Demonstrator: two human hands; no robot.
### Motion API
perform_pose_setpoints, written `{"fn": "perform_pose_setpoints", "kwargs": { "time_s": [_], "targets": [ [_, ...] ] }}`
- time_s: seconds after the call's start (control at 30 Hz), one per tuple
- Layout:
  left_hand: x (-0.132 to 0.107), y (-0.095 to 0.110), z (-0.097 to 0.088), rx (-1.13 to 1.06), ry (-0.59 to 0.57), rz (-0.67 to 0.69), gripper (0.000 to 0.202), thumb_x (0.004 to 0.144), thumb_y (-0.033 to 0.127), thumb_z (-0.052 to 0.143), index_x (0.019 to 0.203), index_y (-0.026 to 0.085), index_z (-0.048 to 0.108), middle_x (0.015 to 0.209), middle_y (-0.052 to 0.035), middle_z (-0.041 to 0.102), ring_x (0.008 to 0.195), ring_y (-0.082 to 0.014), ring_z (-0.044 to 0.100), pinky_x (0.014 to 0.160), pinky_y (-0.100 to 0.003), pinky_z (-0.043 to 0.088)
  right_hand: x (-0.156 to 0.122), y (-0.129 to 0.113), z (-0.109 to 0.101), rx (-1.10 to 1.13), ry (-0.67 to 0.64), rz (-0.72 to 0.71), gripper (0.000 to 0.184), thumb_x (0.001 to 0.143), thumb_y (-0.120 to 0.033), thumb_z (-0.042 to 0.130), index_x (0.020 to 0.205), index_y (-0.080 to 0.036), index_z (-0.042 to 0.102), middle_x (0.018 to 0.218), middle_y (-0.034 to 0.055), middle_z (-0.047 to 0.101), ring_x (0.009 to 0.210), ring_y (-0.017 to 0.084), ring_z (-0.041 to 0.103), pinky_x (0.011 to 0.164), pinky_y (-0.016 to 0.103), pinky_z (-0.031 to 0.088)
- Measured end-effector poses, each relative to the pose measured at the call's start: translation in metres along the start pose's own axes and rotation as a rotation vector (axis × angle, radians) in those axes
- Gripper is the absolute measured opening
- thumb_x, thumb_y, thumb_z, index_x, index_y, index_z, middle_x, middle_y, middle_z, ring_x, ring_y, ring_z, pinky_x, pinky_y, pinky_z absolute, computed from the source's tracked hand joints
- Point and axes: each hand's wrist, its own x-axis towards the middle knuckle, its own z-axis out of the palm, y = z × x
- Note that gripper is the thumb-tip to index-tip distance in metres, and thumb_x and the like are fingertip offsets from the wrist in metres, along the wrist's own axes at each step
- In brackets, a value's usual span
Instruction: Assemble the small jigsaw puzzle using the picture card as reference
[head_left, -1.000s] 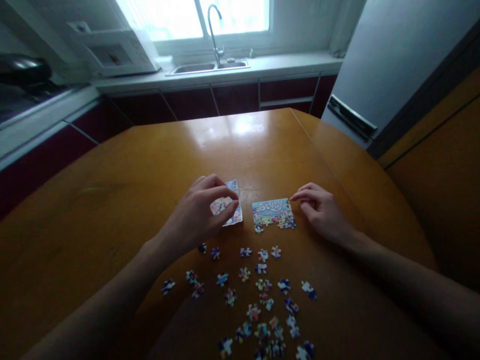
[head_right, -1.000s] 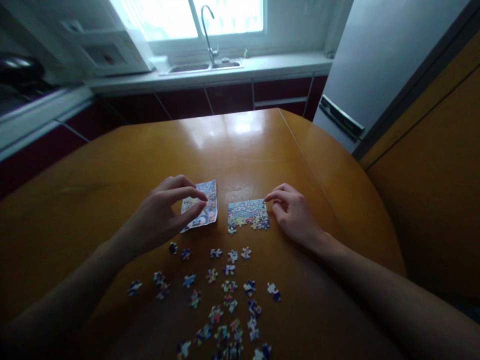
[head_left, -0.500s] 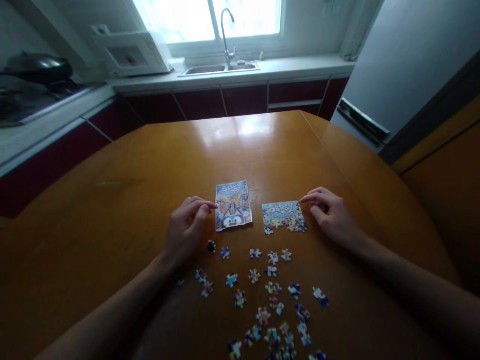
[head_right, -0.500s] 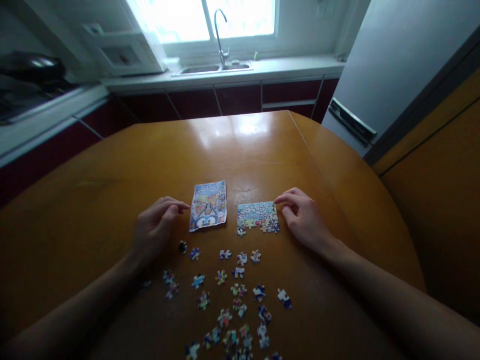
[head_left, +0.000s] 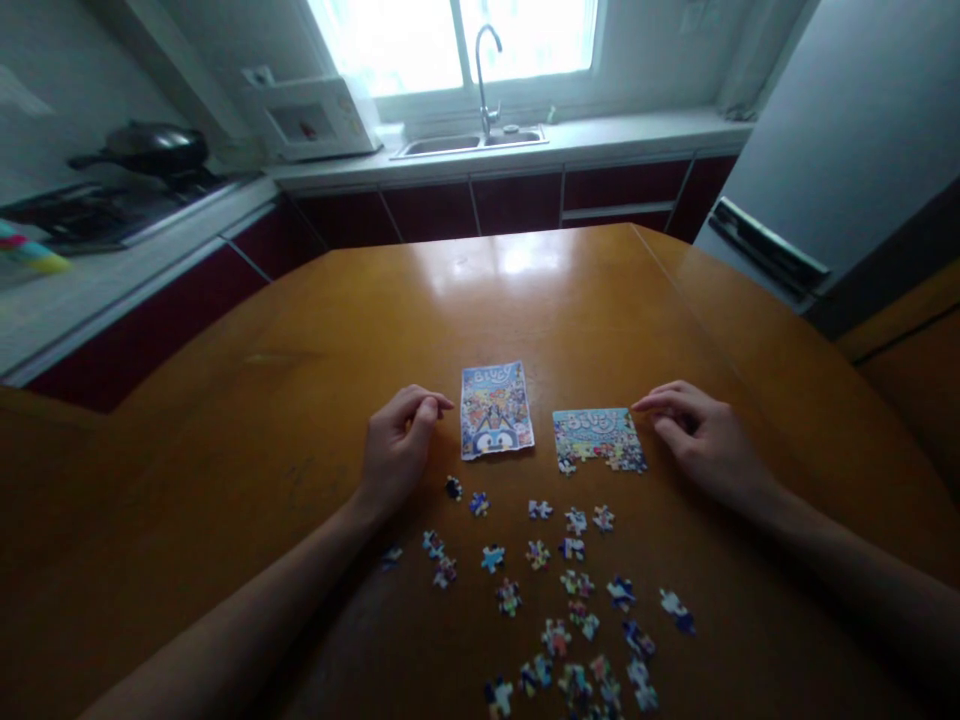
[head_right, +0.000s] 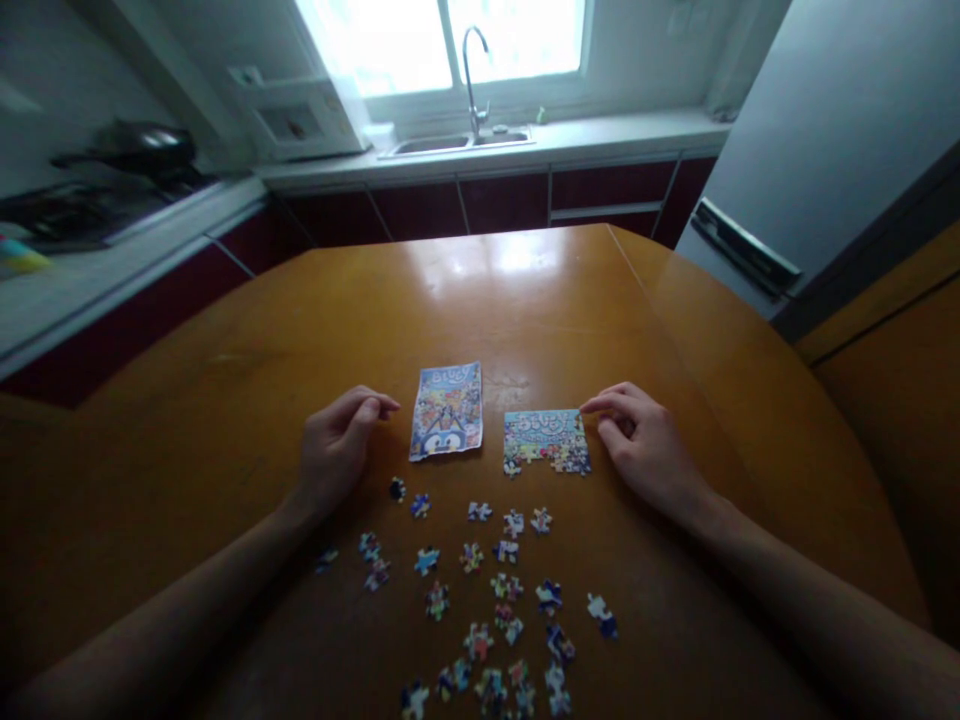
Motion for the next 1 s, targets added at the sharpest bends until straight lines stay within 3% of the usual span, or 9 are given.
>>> {"fn": "perform_pose_setpoints", "kwargs": {
  "time_s": [0.5,1.0],
  "targets": [
    [-0.0019,-0.0003,0.0000,-0.020,-0.016,-0.005,0.027,0.093,0.030,0.049,0.078,0.018,0.069,0.076,-0.0018,0.062,0.076,-0.0171,0.058,0.072,-0.030,0.044,0.0008,0.0031,-0.0013,-0.022,0.004,0.006,0.019,0.085,-0.021,0.055,0.087,-0.022,0.074,0.099,0.0074,0.067,0.089,0.023,0.063,0.069,0.035,0.049],
    [0.0004,-0.0015,0.0004,0.009,-0.028,-0.013,0.027,0.093,0.032,0.050,0.078,0.021,0.069,0.077,-0.0009,0.063,0.076,-0.0178,0.059,0.073,-0.032,0.045,0.0027,0.0023,-0.0008,0.002,0.007,-0.001,0.019,0.085,-0.019,0.055,0.087,-0.021,0.074,0.095,0.0072,0.066,0.079,0.019,0.060,0.065,0.034,0.046]
  ]
}}
